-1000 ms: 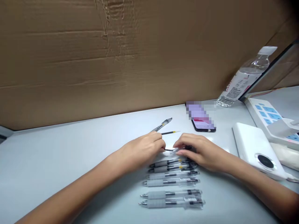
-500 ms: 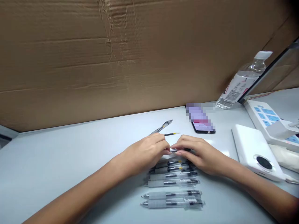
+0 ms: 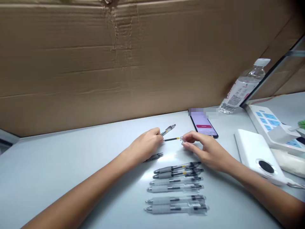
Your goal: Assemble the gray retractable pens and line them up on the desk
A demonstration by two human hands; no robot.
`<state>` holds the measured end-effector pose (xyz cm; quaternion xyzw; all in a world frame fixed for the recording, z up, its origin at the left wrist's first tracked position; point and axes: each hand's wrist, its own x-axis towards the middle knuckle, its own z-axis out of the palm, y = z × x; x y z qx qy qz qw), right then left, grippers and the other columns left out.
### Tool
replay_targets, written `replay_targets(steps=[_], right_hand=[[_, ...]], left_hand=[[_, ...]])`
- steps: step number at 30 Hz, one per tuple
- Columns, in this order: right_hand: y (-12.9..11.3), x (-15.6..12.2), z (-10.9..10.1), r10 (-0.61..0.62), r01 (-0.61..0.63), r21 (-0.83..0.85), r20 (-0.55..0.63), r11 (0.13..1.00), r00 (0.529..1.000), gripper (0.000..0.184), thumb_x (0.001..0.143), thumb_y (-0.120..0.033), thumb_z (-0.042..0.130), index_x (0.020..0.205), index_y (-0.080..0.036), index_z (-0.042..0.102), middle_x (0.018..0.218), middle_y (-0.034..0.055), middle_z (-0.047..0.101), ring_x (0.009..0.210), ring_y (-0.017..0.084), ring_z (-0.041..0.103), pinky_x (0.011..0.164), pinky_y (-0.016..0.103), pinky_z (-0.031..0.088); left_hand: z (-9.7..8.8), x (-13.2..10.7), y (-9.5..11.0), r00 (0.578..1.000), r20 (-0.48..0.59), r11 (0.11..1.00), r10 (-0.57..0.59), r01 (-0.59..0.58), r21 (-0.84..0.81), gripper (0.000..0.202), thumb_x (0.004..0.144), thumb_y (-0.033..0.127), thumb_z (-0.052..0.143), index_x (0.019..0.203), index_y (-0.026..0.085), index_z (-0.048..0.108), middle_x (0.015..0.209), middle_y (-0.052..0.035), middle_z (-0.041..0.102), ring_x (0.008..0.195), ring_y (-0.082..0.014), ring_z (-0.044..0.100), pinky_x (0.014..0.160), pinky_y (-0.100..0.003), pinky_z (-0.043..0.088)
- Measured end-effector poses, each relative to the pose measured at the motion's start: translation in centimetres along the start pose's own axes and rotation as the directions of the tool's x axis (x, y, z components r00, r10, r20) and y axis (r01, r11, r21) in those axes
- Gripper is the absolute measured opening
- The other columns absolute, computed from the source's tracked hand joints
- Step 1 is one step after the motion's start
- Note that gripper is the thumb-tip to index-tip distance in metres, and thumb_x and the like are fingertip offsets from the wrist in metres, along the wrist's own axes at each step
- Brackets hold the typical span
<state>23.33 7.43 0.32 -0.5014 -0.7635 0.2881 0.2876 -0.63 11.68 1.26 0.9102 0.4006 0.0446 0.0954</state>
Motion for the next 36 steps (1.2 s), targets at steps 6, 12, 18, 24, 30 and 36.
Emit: replay_targets(steps=[6, 12, 18, 24, 30, 36], right_hand=[[1.1, 0.4, -0.9, -0.035, 0.032, -0.18, -0.011, 0.983, 0.999, 0.022, 0.093, -0.041, 0.05, 0.095, -0.023, 0.063, 0.098, 0.0062, 0.07, 0.087, 0.023, 0.064, 0.07, 0.034, 0.05], [2.2, 0.6, -2.2, 0.003, -0.015, -0.316, -0.04, 0.949, 0.999, 0.019, 0.091, -0.038, 0.053, 0.096, -0.023, 0.064, 0.093, 0.0056, 0.069, 0.082, 0.023, 0.063, 0.076, 0.039, 0.048], [2.3, 0.5, -2.2, -0.066, 0.056, -0.36, -0.015, 0.931, 0.998, 0.018, 0.092, -0.037, 0.054, 0.097, -0.024, 0.065, 0.095, 0.0052, 0.069, 0.09, 0.024, 0.063, 0.081, 0.04, 0.046], [2.1, 0.4, -1.9, -0.117, 0.109, -0.325, -0.004, 0.939, 0.993, 0.015, 0.091, -0.034, 0.057, 0.098, -0.024, 0.066, 0.094, 0.0043, 0.068, 0.09, 0.023, 0.061, 0.081, 0.04, 0.045], [1.5, 0.2, -1.7, -0.163, 0.17, -0.281, 0.049, 0.945, 0.985, 0.016, 0.092, -0.033, 0.057, 0.1, -0.023, 0.068, 0.096, 0.0054, 0.067, 0.092, 0.023, 0.061, 0.082, 0.039, 0.045], [0.8, 0.0, -0.8, -0.233, 0.232, -0.24, 0.025, 0.943, 0.972, 0.012, 0.092, -0.026, 0.057, 0.098, -0.021, 0.067, 0.094, 0.0062, 0.065, 0.091, 0.022, 0.06, 0.08, 0.036, 0.048]], left_hand=[[-0.6, 1.5, 1.3, 0.995, 0.097, 0.983, 0.021, -0.038, 0.18, 0.026, 0.089, 0.009, 0.042, 0.076, 0.012, 0.064, 0.082, -0.0074, 0.057, 0.065, -0.0159, 0.053, 0.056, -0.026, 0.036], [-3.5, 1.4, 1.5, 0.988, 0.151, 0.97, 0.027, -0.062, 0.233, 0.026, 0.081, 0.002, 0.04, 0.069, 0.014, 0.06, 0.078, -0.006, 0.058, 0.055, -0.0131, 0.047, 0.048, -0.025, 0.029], [-5.4, -0.3, 1.9, 0.993, 0.073, 0.987, -0.088, 0.078, 0.138, 0.022, 0.086, 0.012, 0.039, 0.067, 0.018, 0.049, 0.067, -0.0004, 0.053, 0.045, -0.009, 0.041, 0.041, -0.024, 0.022], [-5.8, -0.2, 2.7, 0.975, 0.138, 0.982, -0.171, 0.159, 0.097, 0.024, 0.09, 0.013, 0.036, 0.071, 0.018, 0.05, 0.065, 0.0004, 0.052, 0.047, -0.0105, 0.043, 0.041, -0.023, 0.025], [-6.0, -0.3, 3.2, 0.978, 0.207, 0.931, 0.011, -0.086, 0.355, 0.026, 0.082, -0.003, 0.039, 0.072, 0.015, 0.056, 0.077, -0.0027, 0.053, 0.058, -0.0129, 0.045, 0.046, -0.026, 0.024], [-6.0, -0.2, 4.4, 0.958, 0.231, 0.846, 0.172, -0.264, 0.464, 0.029, 0.079, -0.008, 0.042, 0.077, 0.012, 0.063, 0.079, -0.006, 0.055, 0.062, -0.0149, 0.044, 0.052, -0.027, 0.028]])
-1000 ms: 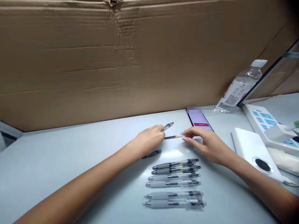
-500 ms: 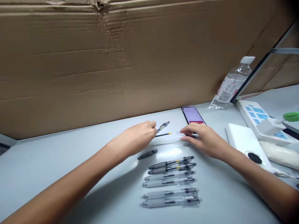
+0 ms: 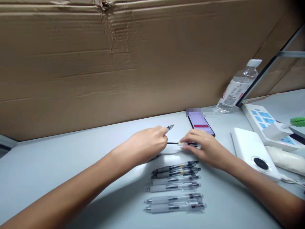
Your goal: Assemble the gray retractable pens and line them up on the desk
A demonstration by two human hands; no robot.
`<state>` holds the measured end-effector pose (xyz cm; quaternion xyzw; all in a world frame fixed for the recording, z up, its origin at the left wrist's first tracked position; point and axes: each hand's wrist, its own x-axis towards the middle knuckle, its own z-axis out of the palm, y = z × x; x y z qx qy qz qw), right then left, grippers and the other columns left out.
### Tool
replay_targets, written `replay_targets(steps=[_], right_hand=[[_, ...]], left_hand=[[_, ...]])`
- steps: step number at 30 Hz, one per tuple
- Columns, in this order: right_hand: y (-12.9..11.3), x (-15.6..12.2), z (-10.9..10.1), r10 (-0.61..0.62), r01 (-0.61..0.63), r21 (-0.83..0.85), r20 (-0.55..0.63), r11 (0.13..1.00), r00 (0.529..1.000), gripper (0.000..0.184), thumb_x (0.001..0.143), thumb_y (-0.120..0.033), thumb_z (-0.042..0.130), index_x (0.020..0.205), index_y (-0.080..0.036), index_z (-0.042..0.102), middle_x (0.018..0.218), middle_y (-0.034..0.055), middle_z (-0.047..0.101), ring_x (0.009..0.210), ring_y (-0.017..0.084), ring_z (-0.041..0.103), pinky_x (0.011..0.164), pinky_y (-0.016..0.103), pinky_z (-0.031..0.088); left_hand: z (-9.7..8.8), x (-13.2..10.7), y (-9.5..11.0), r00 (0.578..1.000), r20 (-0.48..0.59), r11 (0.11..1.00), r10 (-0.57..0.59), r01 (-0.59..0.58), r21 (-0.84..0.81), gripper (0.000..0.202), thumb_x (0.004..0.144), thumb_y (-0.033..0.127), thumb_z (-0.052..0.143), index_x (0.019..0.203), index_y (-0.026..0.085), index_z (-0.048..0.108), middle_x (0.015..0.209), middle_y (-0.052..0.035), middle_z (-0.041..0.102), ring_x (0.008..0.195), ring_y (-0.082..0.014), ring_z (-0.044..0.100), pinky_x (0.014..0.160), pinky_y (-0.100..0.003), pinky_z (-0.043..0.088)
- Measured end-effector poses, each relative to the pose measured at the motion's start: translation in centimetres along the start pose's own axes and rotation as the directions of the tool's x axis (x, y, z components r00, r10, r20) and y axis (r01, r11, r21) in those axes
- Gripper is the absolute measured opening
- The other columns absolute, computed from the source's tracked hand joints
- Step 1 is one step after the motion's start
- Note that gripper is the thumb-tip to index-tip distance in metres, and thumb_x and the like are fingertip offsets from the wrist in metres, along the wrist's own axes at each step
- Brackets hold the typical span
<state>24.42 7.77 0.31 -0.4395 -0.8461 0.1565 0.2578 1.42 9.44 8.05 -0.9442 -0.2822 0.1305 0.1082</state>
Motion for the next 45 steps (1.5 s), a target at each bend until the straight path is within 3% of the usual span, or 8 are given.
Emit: replay_targets(steps=[11, 20, 25, 32, 40, 43, 45], right_hand=[[-0.1, -0.2, 0.8, -0.106, 0.105, -0.021, -0.06, 0.994, 0.992, 0.012, 0.092, -0.02, 0.058, 0.102, -0.019, 0.065, 0.094, 0.0069, 0.063, 0.088, 0.02, 0.059, 0.076, 0.032, 0.048], [0.1, -0.2, 1.1, -0.123, 0.124, 0.004, -0.066, 0.992, 0.99, 0.013, 0.091, -0.018, 0.059, 0.101, -0.016, 0.067, 0.09, 0.0069, 0.063, 0.085, 0.019, 0.058, 0.074, 0.032, 0.048], [0.3, -0.3, 1.2, -0.153, 0.152, -0.012, -0.05, 0.988, 0.987, 0.016, 0.091, -0.018, 0.059, 0.103, -0.017, 0.069, 0.088, 0.0074, 0.063, 0.084, 0.019, 0.058, 0.073, 0.032, 0.049], [0.0, -0.3, 1.0, -0.12, 0.12, -0.003, -0.049, 0.993, 0.992, 0.017, 0.091, -0.017, 0.058, 0.104, -0.018, 0.07, 0.09, 0.0072, 0.063, 0.085, 0.019, 0.059, 0.073, 0.031, 0.049], [0.4, -0.2, 0.9, -0.075, 0.079, 0.072, -0.049, 0.994, 0.996, 0.016, 0.091, -0.021, 0.059, 0.103, -0.022, 0.07, 0.091, 0.0056, 0.064, 0.085, 0.019, 0.061, 0.074, 0.032, 0.05], [0.2, -0.1, 0.8, -0.034, 0.041, 0.104, -0.064, 0.994, 0.997, 0.014, 0.091, -0.024, 0.059, 0.101, -0.022, 0.069, 0.094, 0.0052, 0.066, 0.086, 0.019, 0.061, 0.075, 0.032, 0.049], [0.0, 0.1, 0.7, 0.006, 0.003, 0.134, -0.067, 0.991, 0.998, 0.011, 0.092, -0.026, 0.058, 0.098, -0.022, 0.067, 0.094, 0.0048, 0.068, 0.086, 0.019, 0.062, 0.076, 0.032, 0.049]], left_hand=[[0.9, -0.1, 0.1, 0.999, -0.036, 1.0, -0.03, 0.03, 0.006, 0.023, 0.075, -0.009, 0.051, 0.071, 0.012, 0.059, 0.076, -0.0044, 0.055, 0.056, -0.013, 0.045, 0.049, -0.026, 0.029], [0.8, 0.6, 1.0, 0.994, -0.013, 0.99, 0.104, -0.102, 0.096, 0.022, 0.076, -0.004, 0.055, 0.068, 0.014, 0.066, 0.069, -0.0081, 0.059, 0.075, -0.0228, 0.057, 0.058, -0.03, 0.039], [1.0, 0.4, 1.0, 0.993, -0.025, 0.99, 0.112, -0.11, 0.091, 0.021, 0.075, -0.005, 0.054, 0.071, 0.012, 0.066, 0.072, -0.0083, 0.06, 0.074, -0.0214, 0.056, 0.057, -0.029, 0.038], [0.8, -0.4, -0.2, 0.998, -0.032, 0.99, -0.045, 0.04, -0.132, 0.024, 0.076, -0.007, 0.048, 0.073, 0.013, 0.06, 0.077, -0.0032, 0.054, 0.059, -0.0133, 0.046, 0.049, -0.025, 0.029], [1.6, -0.4, -0.8, 0.991, -0.064, 0.948, -0.116, 0.091, -0.304, 0.022, 0.086, 0.005, 0.047, 0.072, 0.016, 0.06, 0.079, -0.0014, 0.054, 0.057, -0.0119, 0.047, 0.046, -0.025, 0.028], [2.3, -0.4, -1.6, 0.975, -0.149, 0.903, -0.166, 0.09, -0.421, 0.024, 0.092, 0.014, 0.047, 0.079, 0.018, 0.067, 0.084, -0.0016, 0.059, 0.063, -0.0123, 0.053, 0.049, -0.024, 0.033], [2.5, -0.6, -2.1, 0.94, -0.295, 0.856, -0.173, -0.004, -0.517, 0.021, 0.092, 0.018, 0.05, 0.089, 0.019, 0.071, 0.087, -0.0024, 0.061, 0.068, -0.0128, 0.056, 0.056, -0.023, 0.039]])
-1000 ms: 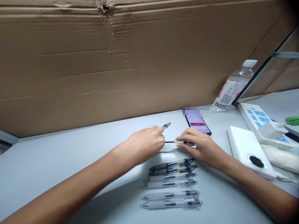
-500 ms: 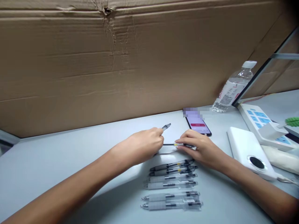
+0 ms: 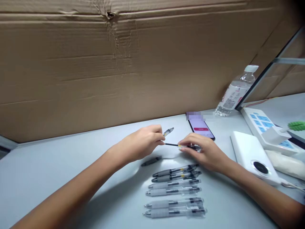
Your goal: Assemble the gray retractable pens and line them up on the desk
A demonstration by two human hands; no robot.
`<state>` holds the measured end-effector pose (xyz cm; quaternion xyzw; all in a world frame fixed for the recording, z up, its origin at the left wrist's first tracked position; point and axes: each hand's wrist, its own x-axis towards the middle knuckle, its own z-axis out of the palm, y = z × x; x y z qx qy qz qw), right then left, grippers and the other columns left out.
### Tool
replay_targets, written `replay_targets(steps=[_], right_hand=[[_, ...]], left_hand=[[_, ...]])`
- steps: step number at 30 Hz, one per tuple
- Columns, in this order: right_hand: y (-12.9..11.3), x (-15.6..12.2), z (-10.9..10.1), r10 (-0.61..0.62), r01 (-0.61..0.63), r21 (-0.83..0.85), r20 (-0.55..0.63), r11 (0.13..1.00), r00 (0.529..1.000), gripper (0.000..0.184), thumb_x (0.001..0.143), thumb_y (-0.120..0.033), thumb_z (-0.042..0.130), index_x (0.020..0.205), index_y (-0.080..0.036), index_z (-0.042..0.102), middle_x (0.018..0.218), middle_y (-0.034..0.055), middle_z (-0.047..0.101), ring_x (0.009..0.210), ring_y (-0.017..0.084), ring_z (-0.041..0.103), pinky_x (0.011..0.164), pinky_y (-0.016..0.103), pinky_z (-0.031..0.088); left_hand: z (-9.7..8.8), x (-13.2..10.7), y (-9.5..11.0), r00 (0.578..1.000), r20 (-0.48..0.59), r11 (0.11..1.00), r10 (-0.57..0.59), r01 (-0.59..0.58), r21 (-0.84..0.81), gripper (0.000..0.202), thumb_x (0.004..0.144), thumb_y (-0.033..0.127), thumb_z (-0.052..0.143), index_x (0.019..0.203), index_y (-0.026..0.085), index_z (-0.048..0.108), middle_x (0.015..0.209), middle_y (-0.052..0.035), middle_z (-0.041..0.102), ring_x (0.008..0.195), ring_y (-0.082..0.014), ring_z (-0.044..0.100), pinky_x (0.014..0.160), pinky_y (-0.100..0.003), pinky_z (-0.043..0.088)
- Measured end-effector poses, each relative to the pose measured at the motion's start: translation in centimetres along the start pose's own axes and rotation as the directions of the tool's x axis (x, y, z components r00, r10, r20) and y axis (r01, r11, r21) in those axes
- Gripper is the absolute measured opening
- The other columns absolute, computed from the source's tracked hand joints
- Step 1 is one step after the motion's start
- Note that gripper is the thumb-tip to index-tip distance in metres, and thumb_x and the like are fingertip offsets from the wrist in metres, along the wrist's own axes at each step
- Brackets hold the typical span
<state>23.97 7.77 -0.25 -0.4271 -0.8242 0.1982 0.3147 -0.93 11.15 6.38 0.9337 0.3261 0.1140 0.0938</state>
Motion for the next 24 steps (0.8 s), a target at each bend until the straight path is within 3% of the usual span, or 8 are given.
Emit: replay_targets(steps=[2, 5, 9, 12, 15, 18, 24], right_hand=[[-0.3, 0.1, 0.0, 0.052, -0.052, 0.038, -0.003, 0.998, 0.999, 0.011, 0.093, -0.028, 0.056, 0.095, -0.022, 0.065, 0.094, 0.0044, 0.069, 0.086, 0.019, 0.062, 0.076, 0.031, 0.049], [-0.5, 0.3, 0.0, 0.151, -0.148, 0.105, -0.017, 0.983, 0.988, 0.013, 0.093, -0.033, 0.055, 0.093, -0.023, 0.062, 0.093, 0.0037, 0.069, 0.085, 0.019, 0.063, 0.074, 0.031, 0.05], [-0.2, 0.2, 0.3, 0.254, -0.24, 0.302, -0.006, 0.922, 0.967, 0.02, 0.094, -0.042, 0.052, 0.096, -0.022, 0.057, 0.092, 0.0049, 0.069, 0.087, 0.02, 0.065, 0.078, 0.035, 0.052], [0.1, 0.2, 0.6, 0.251, -0.241, 0.43, 0.034, 0.87, 0.967, 0.025, 0.095, -0.044, 0.049, 0.102, -0.021, 0.054, 0.098, 0.009, 0.07, 0.092, 0.022, 0.066, 0.083, 0.039, 0.053], [0.3, 0.1, 1.0, 0.241, -0.241, 0.481, 0.063, 0.843, 0.968, 0.025, 0.097, -0.042, 0.046, 0.107, -0.02, 0.052, 0.101, 0.0096, 0.07, 0.09, 0.021, 0.068, 0.085, 0.039, 0.054], [0.3, 0.1, 1.1, 0.216, -0.223, 0.472, 0.069, 0.853, 0.974, 0.024, 0.097, -0.042, 0.046, 0.107, -0.021, 0.053, 0.102, 0.0092, 0.071, 0.091, 0.021, 0.068, 0.085, 0.039, 0.054], [-0.2, 0.1, 0.8, 0.183, -0.192, 0.132, 0.077, 0.973, 0.98, 0.024, 0.093, -0.042, 0.052, 0.1, -0.022, 0.062, 0.094, 0.0058, 0.071, 0.086, 0.021, 0.066, 0.075, 0.034, 0.054]], left_hand=[[-0.3, -0.2, -0.3, 0.98, -0.197, 0.987, 0.038, -0.068, -0.148, 0.02, 0.091, 0.02, 0.055, 0.099, 0.02, 0.073, 0.087, -0.003, 0.062, 0.071, -0.0123, 0.057, 0.062, -0.023, 0.042], [-0.8, -0.7, -0.6, 0.895, -0.425, 0.936, -0.131, -0.03, -0.352, 0.017, 0.09, 0.028, 0.061, 0.096, 0.02, 0.074, 0.08, -0.0019, 0.062, 0.071, -0.0122, 0.058, 0.064, -0.022, 0.043], [0.1, -1.3, -0.9, 0.809, -0.394, 0.799, -0.436, 0.147, -0.583, 0.042, 0.095, 0.044, 0.047, 0.071, 0.017, 0.068, 0.06, -0.0002, 0.054, 0.06, -0.0128, 0.053, 0.06, -0.024, 0.041], [1.6, -1.5, -1.3, 0.754, -0.295, 0.653, -0.587, 0.226, -0.722, 0.057, 0.098, 0.053, 0.032, 0.054, 0.019, 0.044, 0.051, 0.0014, 0.043, 0.051, -0.0115, 0.042, 0.053, -0.025, 0.036], [2.6, -1.5, -1.3, 0.785, -0.203, 0.566, -0.585, 0.217, -0.795, 0.051, 0.099, 0.05, 0.03, 0.057, 0.021, 0.029, 0.054, 0.0036, 0.034, 0.051, -0.0116, 0.039, 0.054, -0.026, 0.036], [3.1, -1.4, -1.2, 0.836, -0.139, 0.531, -0.531, 0.2, -0.824, 0.042, 0.1, 0.042, 0.031, 0.064, 0.02, 0.035, 0.061, 0.003, 0.04, 0.058, -0.012, 0.043, 0.058, -0.026, 0.039], [4.0, -1.2, -0.6, 0.885, -0.09, 0.418, -0.457, 0.125, -0.9, 0.028, 0.095, 0.041, 0.047, 0.081, 0.017, 0.05, 0.074, 0.0011, 0.053, 0.065, -0.0108, 0.05, 0.064, -0.025, 0.044]])
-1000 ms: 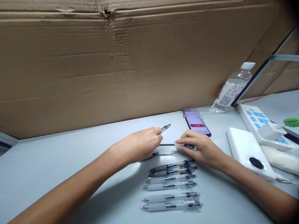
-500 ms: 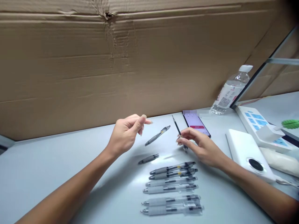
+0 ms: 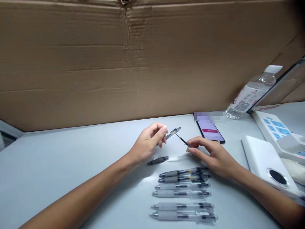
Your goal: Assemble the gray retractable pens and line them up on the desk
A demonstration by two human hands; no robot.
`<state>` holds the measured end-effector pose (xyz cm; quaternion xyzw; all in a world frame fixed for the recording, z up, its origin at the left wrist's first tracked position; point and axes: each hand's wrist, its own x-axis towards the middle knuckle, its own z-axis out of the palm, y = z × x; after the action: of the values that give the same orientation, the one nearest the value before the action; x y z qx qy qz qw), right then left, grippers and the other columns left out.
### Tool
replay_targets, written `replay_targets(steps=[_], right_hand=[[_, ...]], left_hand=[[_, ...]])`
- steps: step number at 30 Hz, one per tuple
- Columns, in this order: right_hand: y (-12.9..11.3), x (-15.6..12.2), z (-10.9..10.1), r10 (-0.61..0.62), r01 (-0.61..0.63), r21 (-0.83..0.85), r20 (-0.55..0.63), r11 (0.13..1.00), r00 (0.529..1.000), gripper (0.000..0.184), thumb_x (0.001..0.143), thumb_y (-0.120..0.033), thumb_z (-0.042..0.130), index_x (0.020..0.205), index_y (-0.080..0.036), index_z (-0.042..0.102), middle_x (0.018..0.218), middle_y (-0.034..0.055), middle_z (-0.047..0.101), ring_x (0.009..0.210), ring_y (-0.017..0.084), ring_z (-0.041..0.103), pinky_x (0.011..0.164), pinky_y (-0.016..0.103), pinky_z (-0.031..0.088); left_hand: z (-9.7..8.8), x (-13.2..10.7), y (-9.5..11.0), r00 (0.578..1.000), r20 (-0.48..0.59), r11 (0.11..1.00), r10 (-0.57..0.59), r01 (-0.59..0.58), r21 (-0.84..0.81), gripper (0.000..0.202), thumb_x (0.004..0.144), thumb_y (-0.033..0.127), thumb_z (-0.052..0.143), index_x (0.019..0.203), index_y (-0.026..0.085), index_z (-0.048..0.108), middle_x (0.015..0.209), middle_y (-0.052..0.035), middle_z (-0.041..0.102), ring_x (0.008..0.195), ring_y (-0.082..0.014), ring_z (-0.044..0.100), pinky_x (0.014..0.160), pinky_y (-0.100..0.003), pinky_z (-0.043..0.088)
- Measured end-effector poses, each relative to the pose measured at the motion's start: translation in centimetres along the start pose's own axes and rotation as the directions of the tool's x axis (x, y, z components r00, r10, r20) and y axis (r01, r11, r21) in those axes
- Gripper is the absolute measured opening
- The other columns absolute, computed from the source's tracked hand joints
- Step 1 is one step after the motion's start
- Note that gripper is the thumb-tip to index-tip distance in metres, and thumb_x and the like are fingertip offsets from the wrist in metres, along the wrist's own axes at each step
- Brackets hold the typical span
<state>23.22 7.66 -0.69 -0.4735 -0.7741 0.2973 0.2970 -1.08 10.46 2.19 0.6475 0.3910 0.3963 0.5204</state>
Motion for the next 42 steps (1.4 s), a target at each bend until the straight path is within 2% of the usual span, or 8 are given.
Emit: replay_targets(steps=[11, 20, 24, 28, 30, 33, 38, 42], right_hand=[[-0.4, -0.2, 0.1, -0.05, 0.051, -0.059, 0.017, 0.997, 0.999, 0.024, 0.094, -0.04, 0.051, 0.102, -0.022, 0.065, 0.098, 0.0067, 0.072, 0.089, 0.022, 0.067, 0.078, 0.035, 0.054], [-0.6, -0.2, 0.0, -0.053, 0.054, -0.086, 0.021, 0.995, 0.998, 0.023, 0.094, -0.04, 0.052, 0.1, -0.023, 0.065, 0.097, 0.0052, 0.072, 0.087, 0.021, 0.066, 0.076, 0.034, 0.053], [-0.8, -0.2, -0.1, -0.073, 0.075, -0.112, 0.021, 0.991, 0.997, 0.023, 0.094, -0.039, 0.051, 0.101, -0.023, 0.066, 0.097, 0.0052, 0.072, 0.087, 0.021, 0.066, 0.074, 0.033, 0.052], [-0.7, -0.3, -0.1, -0.092, 0.096, -0.118, 0.034, 0.988, 0.995, 0.021, 0.095, -0.038, 0.05, 0.101, -0.024, 0.065, 0.099, 0.0039, 0.072, 0.089, 0.02, 0.066, 0.078, 0.033, 0.052], [-0.6, -0.3, -0.1, -0.081, 0.084, -0.121, 0.029, 0.989, 0.996, 0.021, 0.095, -0.039, 0.05, 0.1, -0.025, 0.065, 0.1, 0.0037, 0.072, 0.09, 0.02, 0.066, 0.078, 0.033, 0.052], [-0.4, -0.2, -0.4, -0.048, 0.051, -0.133, 0.025, 0.99, 0.999, 0.022, 0.095, -0.04, 0.049, 0.099, -0.025, 0.065, 0.101, 0.0041, 0.072, 0.09, 0.021, 0.067, 0.074, 0.032, 0.054], [0.2, -0.1, -1.0, -0.07, 0.084, -0.216, 0.068, 0.973, 0.995, 0.021, 0.095, -0.039, 0.049, 0.101, -0.027, 0.065, 0.102, 0.005, 0.071, 0.092, 0.024, 0.065, 0.075, 0.036, 0.053], [0.7, -0.1, -1.3, -0.087, 0.11, -0.265, 0.096, 0.958, 0.992, 0.02, 0.095, -0.038, 0.049, 0.101, -0.027, 0.065, 0.101, 0.0048, 0.071, 0.093, 0.025, 0.063, 0.081, 0.04, 0.05]], left_hand=[[0.8, -0.2, -0.1, 1.0, -0.005, 0.999, -0.015, 0.014, -0.049, 0.029, 0.09, 0.038, 0.058, 0.072, 0.015, 0.057, 0.068, 0.0013, 0.055, 0.064, -0.0106, 0.049, 0.065, -0.024, 0.043], [0.5, -0.4, 0.1, 0.998, -0.028, 0.985, 0.062, -0.056, 0.161, 0.021, 0.087, 0.035, 0.061, 0.079, 0.016, 0.064, 0.072, -0.0007, 0.061, 0.066, -0.013, 0.055, 0.064, -0.026, 0.046], [0.7, -0.6, -0.6, 0.975, 0.053, 0.898, 0.217, -0.22, 0.381, 0.013, 0.088, 0.027, 0.062, 0.084, 0.018, 0.071, 0.083, -0.0028, 0.068, 0.077, -0.0144, 0.06, 0.072, -0.026, 0.046], [0.5, -0.6, -0.8, 0.965, 0.114, 0.863, 0.237, -0.263, 0.43, 0.02, 0.083, 0.032, 0.069, 0.099, 0.019, 0.069, 0.089, -0.0024, 0.068, 0.074, -0.0129, 0.059, 0.072, -0.025, 0.047], [-0.1, -0.5, -0.4, 0.973, 0.136, 0.832, 0.187, -0.23, 0.504, 0.039, 0.075, 0.042, 0.076, 0.103, 0.018, 0.066, 0.091, -0.002, 0.067, 0.072, -0.0134, 0.057, 0.067, -0.025, 0.045], [-1.3, -0.7, 0.8, 0.962, 0.27, 0.647, -0.028, -0.189, 0.739, 0.034, 0.075, 0.052, 0.071, 0.084, 0.02, 0.064, 0.084, -0.0003, 0.063, 0.073, -0.0161, 0.056, 0.061, -0.025, 0.04], [-1.7, -1.5, 2.2, 0.893, 0.409, 0.378, -0.189, -0.318, 0.869, 0.017, 0.087, 0.026, 0.054, 0.076, 0.019, 0.064, 0.085, -0.0031, 0.063, 0.076, -0.0181, 0.058, 0.066, -0.029, 0.04], [-1.9, -1.2, 2.3, 0.919, 0.371, 0.439, -0.13, -0.282, 0.853, 0.014, 0.089, 0.029, 0.053, 0.086, 0.02, 0.064, 0.09, -0.0021, 0.063, 0.077, -0.0172, 0.058, 0.067, -0.028, 0.041]])
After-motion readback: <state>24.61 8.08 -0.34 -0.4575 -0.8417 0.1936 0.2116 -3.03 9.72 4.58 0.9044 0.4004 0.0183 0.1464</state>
